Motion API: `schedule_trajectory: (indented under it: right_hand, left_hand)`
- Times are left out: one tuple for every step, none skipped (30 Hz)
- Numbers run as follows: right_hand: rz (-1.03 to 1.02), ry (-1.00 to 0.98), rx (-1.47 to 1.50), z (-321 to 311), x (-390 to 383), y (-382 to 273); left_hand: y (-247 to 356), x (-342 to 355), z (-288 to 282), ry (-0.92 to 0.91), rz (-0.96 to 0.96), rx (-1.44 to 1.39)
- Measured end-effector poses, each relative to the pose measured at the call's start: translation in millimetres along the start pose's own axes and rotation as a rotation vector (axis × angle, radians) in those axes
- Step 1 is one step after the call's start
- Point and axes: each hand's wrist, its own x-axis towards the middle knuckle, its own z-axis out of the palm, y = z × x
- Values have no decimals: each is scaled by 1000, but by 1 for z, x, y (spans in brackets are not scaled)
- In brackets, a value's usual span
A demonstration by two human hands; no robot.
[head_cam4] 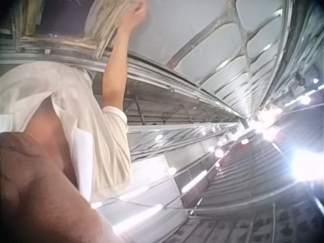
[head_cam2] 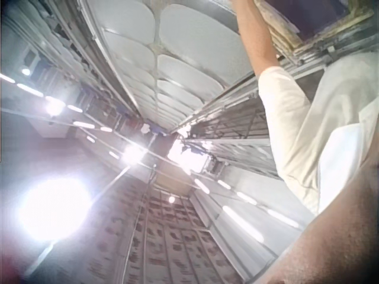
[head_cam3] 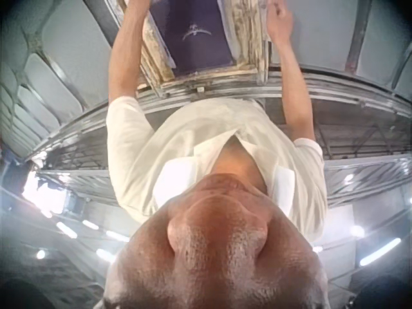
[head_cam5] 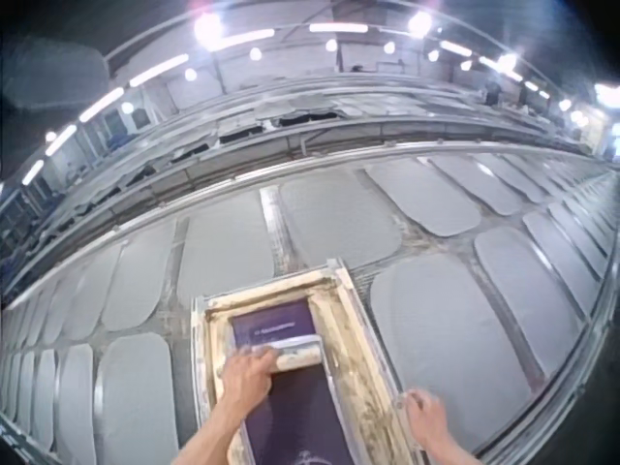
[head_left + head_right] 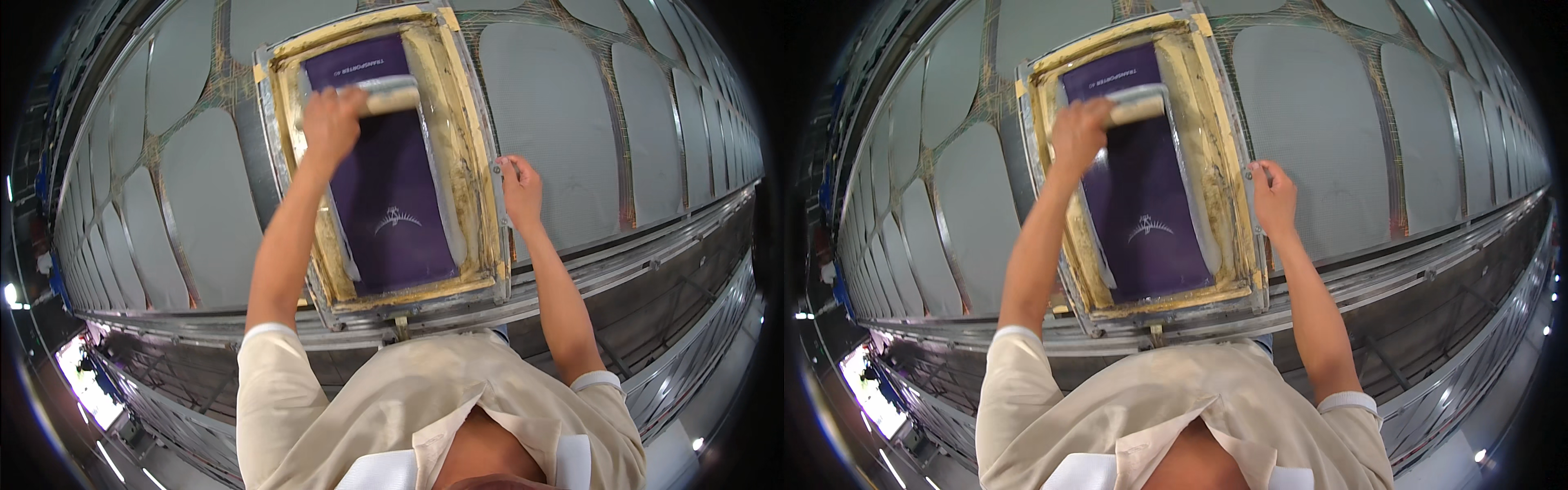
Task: The person uses a squeegee to spread purple ink across a screen-printing frame mounted on a conveyor. Another person pours a clear liquid onto the screen near the end, and the wearer spreads it with the squeegee.
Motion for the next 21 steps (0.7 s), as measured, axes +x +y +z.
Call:
schedule_trajectory:
  right_hand:
    - [6, 0, -18, 0, 0, -2]
    - [14, -3, -35, 1, -1, -4]
    - [3, 15, -29, 2, -2, -1]
    - [-2, 43, -24, 4, -3, 5]
    - [-22, 68, -17, 4, -1, 5]
    - [-27, 69, -16, 2, 1, 4]
    - [-26, 58, -18, 1, -1, 1]
    - [-18, 43, -10, 2, -3, 3]
    - [-11, 36, 1, 1, -3, 3]
    - [-6, 28, 9, 0, -4, 0]
    - [-1, 16, 19, 0, -6, -1]
    - [-25, 20, 9, 1, -5, 2]
    - [-46, 32, 4, 0, -3, 6]
    - [-61, 34, 4, 2, -3, 8]
    - [-81, 41, -36, 1, 0, 9]
    - [-92, 44, -73, 1, -1, 7]
    - [-82, 32, -53, 1, -1, 9]
    - [-76, 28, -35, 0, 2, 10]
    - [-94, 34, -12, 1, 3, 13]
    - [-119, 43, 10, 3, 6, 16]
    - [-146, 46, 33, 4, 8, 17]
  left_hand:
    - [-21, 26, 9, -10, -2, 21]
    - [-39, 48, 13, -12, 7, 26]
    - [-50, 70, 10, -122, -75, -31]
    - [-46, 90, -6, -232, -184, -53]
    - [-54, 99, -10, -222, -179, -67]
    - [-61, 108, -12, -213, -177, -82]
    - [-66, 117, -13, -261, -190, -74]
    - [-71, 129, -11, -320, -200, -57]
    - [-75, 139, -8, -379, -213, -38]
    - [-81, 143, -4, -366, -181, -34]
    - [-86, 145, 0, -356, -153, -28]
    - [-90, 141, 4, -346, -128, -19]
    - [-88, 137, 5, -333, -95, -22]
    - [-82, 127, 4, -331, -66, -19]
    - [-77, 114, 2, -329, -42, -14]
    - [-64, 94, -5, -369, -45, -22]
    - [-45, 73, -14, -400, -47, -34]
    - [-22, 53, -24, -423, -47, -50]
    - [3, 25, -35, -427, -59, -88]
    - [30, -7, -45, -423, -70, -125]
    - [54, -49, -50, -362, -100, -152]
